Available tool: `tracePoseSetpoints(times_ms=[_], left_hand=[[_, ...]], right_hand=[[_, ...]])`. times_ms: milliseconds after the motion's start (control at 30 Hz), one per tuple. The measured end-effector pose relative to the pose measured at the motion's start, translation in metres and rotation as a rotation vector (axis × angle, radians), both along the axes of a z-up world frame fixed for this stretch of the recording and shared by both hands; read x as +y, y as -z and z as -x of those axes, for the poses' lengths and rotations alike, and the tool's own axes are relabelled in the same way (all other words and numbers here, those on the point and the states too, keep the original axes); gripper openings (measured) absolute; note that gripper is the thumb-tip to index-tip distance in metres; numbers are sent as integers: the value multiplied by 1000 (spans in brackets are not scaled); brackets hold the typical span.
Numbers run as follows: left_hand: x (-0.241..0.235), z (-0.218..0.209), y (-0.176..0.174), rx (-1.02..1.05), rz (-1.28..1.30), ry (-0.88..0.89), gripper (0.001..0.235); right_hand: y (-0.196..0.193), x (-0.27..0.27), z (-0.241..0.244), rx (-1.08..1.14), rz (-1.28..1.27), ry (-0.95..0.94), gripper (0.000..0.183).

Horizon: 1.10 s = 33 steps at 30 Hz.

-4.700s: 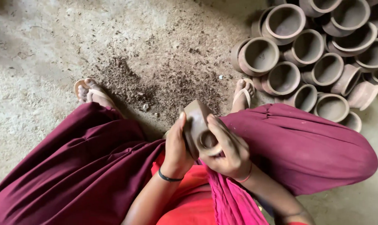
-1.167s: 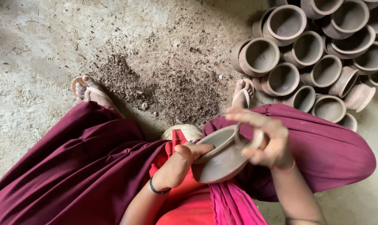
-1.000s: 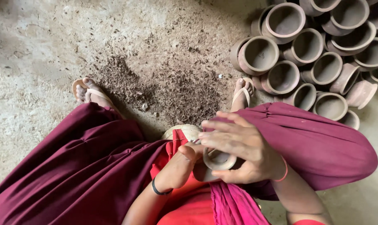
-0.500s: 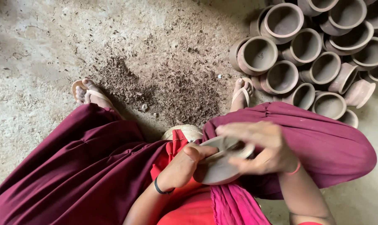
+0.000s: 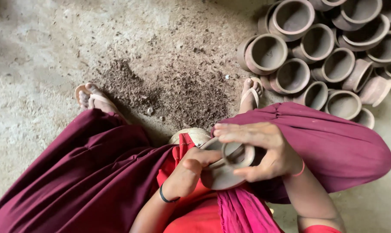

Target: The person holds a clay pot and presses a small metal ring against its surfaces while rotating it. After rubbing the pot with the ring, the person sets it aside and picks up another one.

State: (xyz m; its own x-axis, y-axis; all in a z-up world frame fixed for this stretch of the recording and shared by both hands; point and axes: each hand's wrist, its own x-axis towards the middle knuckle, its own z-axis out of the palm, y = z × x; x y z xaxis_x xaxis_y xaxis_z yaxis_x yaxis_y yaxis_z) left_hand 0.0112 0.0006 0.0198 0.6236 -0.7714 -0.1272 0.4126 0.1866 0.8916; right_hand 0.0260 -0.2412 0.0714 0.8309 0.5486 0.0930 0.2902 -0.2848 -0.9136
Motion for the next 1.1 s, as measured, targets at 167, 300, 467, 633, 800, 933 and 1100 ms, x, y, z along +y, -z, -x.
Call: tracePoseSetpoints(times_ms=[167, 300, 467, 633, 800, 933, 1100], left_hand=[[2, 16, 32, -63, 1, -13, 105], [2, 24, 54, -116, -6, -60, 96], [-4, 20, 67, -170, 128, -162, 86], [0, -2, 40, -456, 52, -150, 57], [-2, 4, 23, -547, -211, -115, 43], [-5, 0, 20, -377, -151, -120, 72], [-7, -2, 6, -251, -38, -159, 119]], right_hand=[[41, -19, 31, 292, -227, 194, 66], [80, -11, 50, 642, -856, 359, 66], [94, 15, 55, 848, -1262, 617, 64], [92, -5, 50, 609, -1061, 579, 64], [18, 7, 26, 223, -221, 583, 50], [-8, 20, 9, -186, -50, 256, 57], [-11, 23, 7, -241, 115, 159, 60]])
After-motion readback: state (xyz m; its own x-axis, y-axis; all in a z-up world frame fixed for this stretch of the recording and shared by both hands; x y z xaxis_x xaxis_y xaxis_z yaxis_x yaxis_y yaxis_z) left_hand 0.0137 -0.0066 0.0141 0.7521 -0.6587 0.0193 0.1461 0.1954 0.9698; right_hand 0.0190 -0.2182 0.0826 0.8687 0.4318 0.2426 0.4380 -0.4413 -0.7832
